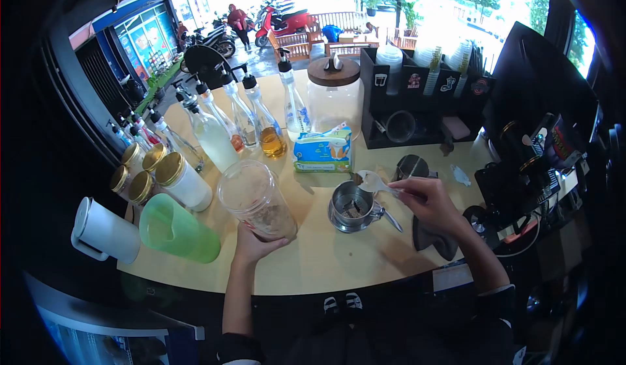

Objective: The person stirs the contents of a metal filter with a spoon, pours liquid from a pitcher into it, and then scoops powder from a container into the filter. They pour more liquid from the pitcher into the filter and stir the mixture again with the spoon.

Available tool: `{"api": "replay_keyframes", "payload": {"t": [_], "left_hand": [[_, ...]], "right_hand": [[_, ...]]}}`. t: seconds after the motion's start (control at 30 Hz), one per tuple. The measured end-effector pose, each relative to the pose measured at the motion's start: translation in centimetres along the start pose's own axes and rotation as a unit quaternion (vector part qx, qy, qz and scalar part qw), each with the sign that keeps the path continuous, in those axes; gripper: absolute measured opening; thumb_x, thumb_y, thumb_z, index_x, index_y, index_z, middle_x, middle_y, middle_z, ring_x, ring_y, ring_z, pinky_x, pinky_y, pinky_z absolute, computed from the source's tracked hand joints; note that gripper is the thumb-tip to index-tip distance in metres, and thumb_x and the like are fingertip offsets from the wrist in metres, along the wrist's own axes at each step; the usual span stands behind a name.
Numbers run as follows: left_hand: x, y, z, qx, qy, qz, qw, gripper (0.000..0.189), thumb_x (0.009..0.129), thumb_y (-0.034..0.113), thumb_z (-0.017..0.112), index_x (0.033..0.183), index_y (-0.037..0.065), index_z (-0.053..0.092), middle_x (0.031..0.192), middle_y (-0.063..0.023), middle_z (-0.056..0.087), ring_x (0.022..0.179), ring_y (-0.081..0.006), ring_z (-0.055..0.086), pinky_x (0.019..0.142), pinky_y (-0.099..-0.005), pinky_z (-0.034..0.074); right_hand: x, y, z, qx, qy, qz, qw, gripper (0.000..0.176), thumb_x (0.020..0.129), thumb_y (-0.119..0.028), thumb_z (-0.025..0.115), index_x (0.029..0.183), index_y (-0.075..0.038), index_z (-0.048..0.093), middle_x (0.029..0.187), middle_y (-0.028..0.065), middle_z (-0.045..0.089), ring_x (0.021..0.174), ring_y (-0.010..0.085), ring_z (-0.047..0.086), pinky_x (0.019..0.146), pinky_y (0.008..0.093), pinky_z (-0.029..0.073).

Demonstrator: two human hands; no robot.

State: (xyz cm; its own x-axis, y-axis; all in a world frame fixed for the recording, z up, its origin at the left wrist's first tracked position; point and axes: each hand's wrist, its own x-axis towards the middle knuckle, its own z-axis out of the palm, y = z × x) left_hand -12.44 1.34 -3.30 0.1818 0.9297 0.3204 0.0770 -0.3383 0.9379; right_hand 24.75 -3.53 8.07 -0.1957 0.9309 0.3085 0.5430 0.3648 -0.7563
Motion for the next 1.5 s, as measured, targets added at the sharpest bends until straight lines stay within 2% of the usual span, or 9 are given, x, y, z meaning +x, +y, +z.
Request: {"api": "replay_keyframes", "payload": {"t": [0.13,0.53,0.63,0.73,1.07,1.33,1.5], "left_hand": [[0.2,-0.7,-0.2,-0.017,-0.012,0.001,1.0,0.094,0.047,0.023,0.094,0.125,0.0,0.046,0.115,-0.0094,0.057,0.108,-0.0202,0.057,0.094,-0.0358,0.048],[0.3,-0.8,-0.2,-0.014,-0.007,0.032,0.999,0.091,0.048,0.02,0.093,0.124,-0.001,0.046,0.115,-0.0099,0.058,0.107,-0.0199,0.058,0.093,-0.0347,0.048],[0.1,-0.2,-0.2,0.007,-0.012,0.012,1.0,0.09,0.048,0.019,0.093,0.123,-0.001,0.047,0.115,-0.01,0.058,0.107,-0.0199,0.058,0.093,-0.0346,0.049],[0.1,0.0,-0.2,0.006,-0.014,0.002,1.0,0.09,0.049,0.018,0.093,0.123,-0.001,0.047,0.115,-0.0103,0.058,0.107,-0.0202,0.059,0.093,-0.035,0.049],[0.1,-0.5,-0.2,-0.001,-0.023,0.015,1.0,0.086,0.049,0.015,0.091,0.122,-0.002,0.048,0.113,-0.0108,0.061,0.106,-0.0203,0.061,0.093,-0.0359,0.05],[0.2,-0.6,-0.2,-0.024,-0.018,0.013,0.999,0.086,0.05,0.014,0.09,0.123,-0.002,0.048,0.113,-0.0114,0.061,0.106,-0.0207,0.061,0.093,-0.0357,0.051],[0.0,-0.1,-0.2,-0.001,-0.026,0.002,1.0,0.088,0.049,0.013,0.089,0.124,-0.003,0.047,0.115,-0.0119,0.06,0.107,-0.0212,0.061,0.094,-0.0357,0.051]], "right_hand": [[-0.2,-0.4,-0.1,-0.026,-0.003,-0.01,1.0,0.022,0.089,-0.001,0.06,0.11,-0.002,0.068,0.071,0.0052,0.056,0.059,0.0051,0.044,0.053,0.0244,0.037],[-1.3,-1.6,-0.2,0.008,0.015,-0.011,1.0,0.023,0.09,-0.001,0.059,0.111,-0.001,0.067,0.075,0.0042,0.058,0.061,0.0039,0.046,0.054,0.0214,0.038],[-2.0,-1.5,0.5,-0.018,0.01,-0.032,0.999,0.025,0.089,-0.001,0.059,0.113,-0.003,0.066,0.073,0.0051,0.057,0.06,0.0079,0.048,0.054,0.0241,0.039],[-2.5,-0.3,1.8,-0.049,0.004,-0.084,0.995,0.029,0.089,-0.001,0.058,0.116,-0.009,0.065,0.071,0.0068,0.053,0.06,0.0166,0.051,0.055,0.0294,0.042],[-3.1,-1.5,1.9,-0.083,-0.016,-0.094,0.992,0.029,0.088,-0.002,0.059,0.117,-0.009,0.062,0.074,0.0096,0.055,0.061,0.0233,0.055,0.056,0.0347,0.044],[-3.7,-1.2,2.2,-0.142,-0.018,-0.125,0.982,0.041,0.084,-0.001,0.058,0.124,-0.012,0.059,0.082,0.0101,0.056,0.065,0.0273,0.06,0.058,0.0377,0.05],[-3.7,-1.1,2.2,-0.175,-0.027,-0.147,0.973,0.043,0.084,0.0,0.058,0.125,-0.013,0.058,0.082,0.0098,0.057,0.065,0.0274,0.061,0.057,0.0371,0.05]]}}
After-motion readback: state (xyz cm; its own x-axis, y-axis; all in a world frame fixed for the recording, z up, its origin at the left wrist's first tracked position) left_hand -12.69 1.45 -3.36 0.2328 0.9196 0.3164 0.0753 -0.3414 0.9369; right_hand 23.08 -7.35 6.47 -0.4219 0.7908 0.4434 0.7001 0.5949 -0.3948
